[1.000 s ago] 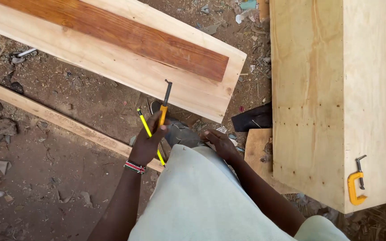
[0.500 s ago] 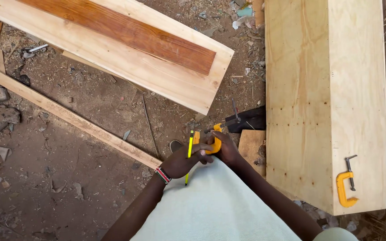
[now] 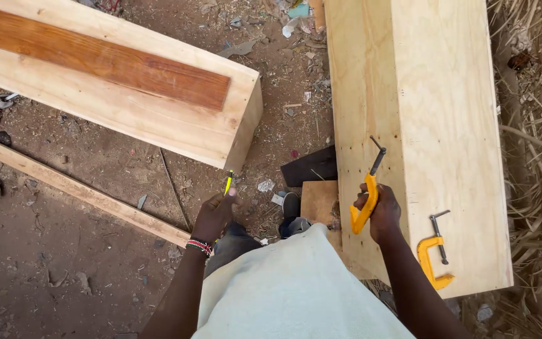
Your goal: Measuring, marking, drilling, and applying finish to wooden boards for furniture construction
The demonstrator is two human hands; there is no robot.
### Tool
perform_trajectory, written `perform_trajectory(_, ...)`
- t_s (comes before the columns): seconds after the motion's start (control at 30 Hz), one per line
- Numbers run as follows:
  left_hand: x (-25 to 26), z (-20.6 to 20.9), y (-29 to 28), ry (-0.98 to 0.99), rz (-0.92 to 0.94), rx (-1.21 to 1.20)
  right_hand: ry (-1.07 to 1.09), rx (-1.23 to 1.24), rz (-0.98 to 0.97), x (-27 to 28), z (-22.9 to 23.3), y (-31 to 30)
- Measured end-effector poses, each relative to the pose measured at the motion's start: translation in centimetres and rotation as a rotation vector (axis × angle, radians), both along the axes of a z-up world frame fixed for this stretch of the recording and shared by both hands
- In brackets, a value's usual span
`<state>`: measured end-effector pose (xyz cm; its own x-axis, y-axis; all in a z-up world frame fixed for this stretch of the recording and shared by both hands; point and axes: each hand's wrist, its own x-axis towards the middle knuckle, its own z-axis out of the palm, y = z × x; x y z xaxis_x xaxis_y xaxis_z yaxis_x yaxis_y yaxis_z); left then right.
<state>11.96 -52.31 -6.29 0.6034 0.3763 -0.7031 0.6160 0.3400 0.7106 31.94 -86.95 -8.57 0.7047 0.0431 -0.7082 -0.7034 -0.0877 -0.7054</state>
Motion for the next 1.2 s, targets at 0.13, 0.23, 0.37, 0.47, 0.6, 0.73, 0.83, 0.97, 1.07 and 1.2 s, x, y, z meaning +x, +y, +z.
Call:
perform_trajectory(0.13, 3.4, -2.3, -4.8, -0.013, 0.009, -0.001, -0.101, -0.21, -0.021, 8.1, -1.4, -11.0)
perform_trajectory(0.23, 5.5, 3.5, -8.4, -0.009, -0.089, 0.011, -0.231, -0.503, 0.203, 11.6, -0.7, -14.8)
perform_trajectory(0.37, 3.2, -0.5, -9.7, 0.021, -0.077, 0.009, -0.212, -0.638, 0.22, 14.4, -9.5, -20.3)
perform_trajectory(0.47, 2.2, -0.1, -9.6, 0.124, -0.095, 0.046, -0.222, -0.65, 0.221, 15.1, -14.7, -21.7)
perform_trajectory(0.6, -0.1, -0.9, -9.2, 0.17, 0.033, 0.11, -0.205, -0.7, 0.247, 14.1, -16.5, -20.6)
perform_trajectory(0.73, -2.1, -1.3, -8.5, 0.189, 0.128, 0.142, -0.14, -1.032, 0.593, 14.3, -20.2, -20.9)
perform_trajectory(0.83, -2.4, -1.8, -8.5, 0.194, 0.124, 0.158, -0.158, -0.877, 0.491, 14.0, -21.0, -21.0)
perform_trajectory(0.97, -1.4, -1.8, -9.9, 0.189, 0.156, 0.16, -0.144, -0.883, 0.554, 13.6, -19.8, -20.5)
perform_trajectory(1.07, -0.7, -2.1, -10.7, 0.159, 0.141, 0.168, -0.144, -0.897, 0.582, 14.3, -19.8, -20.2)
perform_trajectory(1.2, -1.4, -0.8, -11.3, 0.168, 0.115, 0.107, -0.049, -0.975, 0.649, 14.5, -17.1, -19.2)
